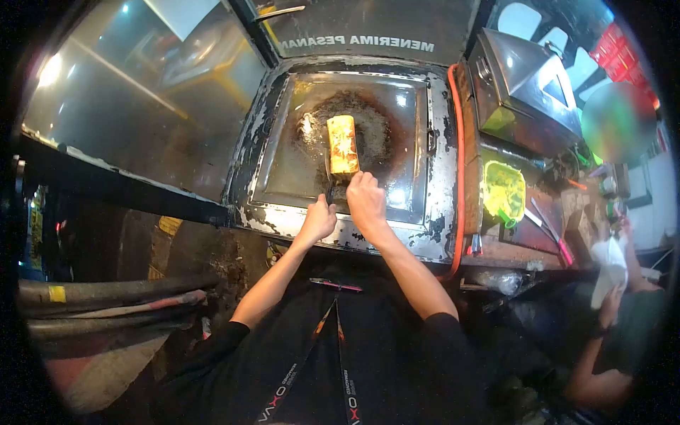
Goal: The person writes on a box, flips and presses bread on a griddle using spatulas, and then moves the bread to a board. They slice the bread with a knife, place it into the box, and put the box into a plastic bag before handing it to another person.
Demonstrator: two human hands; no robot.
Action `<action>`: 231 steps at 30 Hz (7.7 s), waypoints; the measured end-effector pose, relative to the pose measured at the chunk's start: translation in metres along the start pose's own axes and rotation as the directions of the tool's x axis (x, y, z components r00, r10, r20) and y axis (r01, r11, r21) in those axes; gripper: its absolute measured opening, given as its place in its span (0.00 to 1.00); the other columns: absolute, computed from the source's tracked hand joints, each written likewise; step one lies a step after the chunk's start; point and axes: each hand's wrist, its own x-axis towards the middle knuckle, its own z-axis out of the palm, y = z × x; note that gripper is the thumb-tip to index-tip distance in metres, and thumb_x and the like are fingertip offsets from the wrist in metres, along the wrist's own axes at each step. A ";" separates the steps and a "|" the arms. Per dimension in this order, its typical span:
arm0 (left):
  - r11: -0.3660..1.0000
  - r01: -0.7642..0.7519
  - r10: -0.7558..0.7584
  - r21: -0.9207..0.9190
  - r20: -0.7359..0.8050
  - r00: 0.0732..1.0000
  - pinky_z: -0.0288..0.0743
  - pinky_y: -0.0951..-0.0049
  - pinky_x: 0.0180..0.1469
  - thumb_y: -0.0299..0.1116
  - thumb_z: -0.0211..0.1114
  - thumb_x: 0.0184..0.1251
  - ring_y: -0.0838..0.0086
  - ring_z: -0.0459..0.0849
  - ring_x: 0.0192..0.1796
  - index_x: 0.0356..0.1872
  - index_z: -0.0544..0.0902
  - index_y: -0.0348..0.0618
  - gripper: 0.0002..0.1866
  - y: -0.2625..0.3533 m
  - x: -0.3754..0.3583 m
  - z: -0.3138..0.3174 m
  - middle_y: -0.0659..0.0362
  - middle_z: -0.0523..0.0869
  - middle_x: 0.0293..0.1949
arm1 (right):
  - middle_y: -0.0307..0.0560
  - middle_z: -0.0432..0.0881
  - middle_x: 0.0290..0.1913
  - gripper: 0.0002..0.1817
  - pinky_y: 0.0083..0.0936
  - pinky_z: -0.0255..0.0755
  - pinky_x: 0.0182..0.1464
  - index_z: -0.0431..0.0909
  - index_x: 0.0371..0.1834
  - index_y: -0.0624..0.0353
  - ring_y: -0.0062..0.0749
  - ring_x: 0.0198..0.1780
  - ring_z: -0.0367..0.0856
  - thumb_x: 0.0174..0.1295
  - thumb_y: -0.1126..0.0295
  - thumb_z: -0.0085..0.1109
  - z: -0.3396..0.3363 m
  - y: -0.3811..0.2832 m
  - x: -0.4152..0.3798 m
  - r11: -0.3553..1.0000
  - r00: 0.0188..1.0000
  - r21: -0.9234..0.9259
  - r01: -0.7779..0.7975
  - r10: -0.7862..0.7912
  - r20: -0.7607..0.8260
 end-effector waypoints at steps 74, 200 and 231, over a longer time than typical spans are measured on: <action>0.995 0.044 -0.048 -0.090 -0.043 0.998 0.76 0.57 0.37 0.33 0.55 0.65 0.51 0.84 0.34 0.43 0.74 0.27 0.16 -0.048 0.222 -0.060 0.39 0.83 0.32 | 0.41 0.77 0.26 0.15 0.18 0.57 0.14 0.76 0.40 0.62 0.17 0.16 0.63 0.66 0.59 0.51 0.082 0.029 0.133 -0.081 0.689 0.767 -0.636 0.389 0.612; 0.570 0.513 -0.302 -0.642 0.417 0.857 0.55 0.84 0.13 0.33 0.64 0.64 0.86 0.64 0.12 0.35 0.74 0.42 0.09 -0.132 -0.045 -0.130 0.65 0.73 0.21 | 0.41 0.85 0.43 0.14 0.20 0.71 0.39 0.81 0.44 0.60 0.23 0.36 0.80 0.66 0.62 0.52 0.225 -0.080 -0.181 -0.693 0.592 0.451 -0.562 0.044 0.804; 0.508 0.511 -0.273 -0.693 0.433 0.859 0.54 0.83 0.15 0.34 0.58 0.69 0.86 0.62 0.13 0.38 0.73 0.42 0.07 -0.133 -0.058 -0.135 0.65 0.72 0.22 | 0.43 0.86 0.32 0.13 0.26 0.75 0.34 0.83 0.38 0.60 0.26 0.30 0.83 0.64 0.62 0.54 0.219 -0.104 -0.181 0.277 0.309 0.377 -0.884 -0.259 0.915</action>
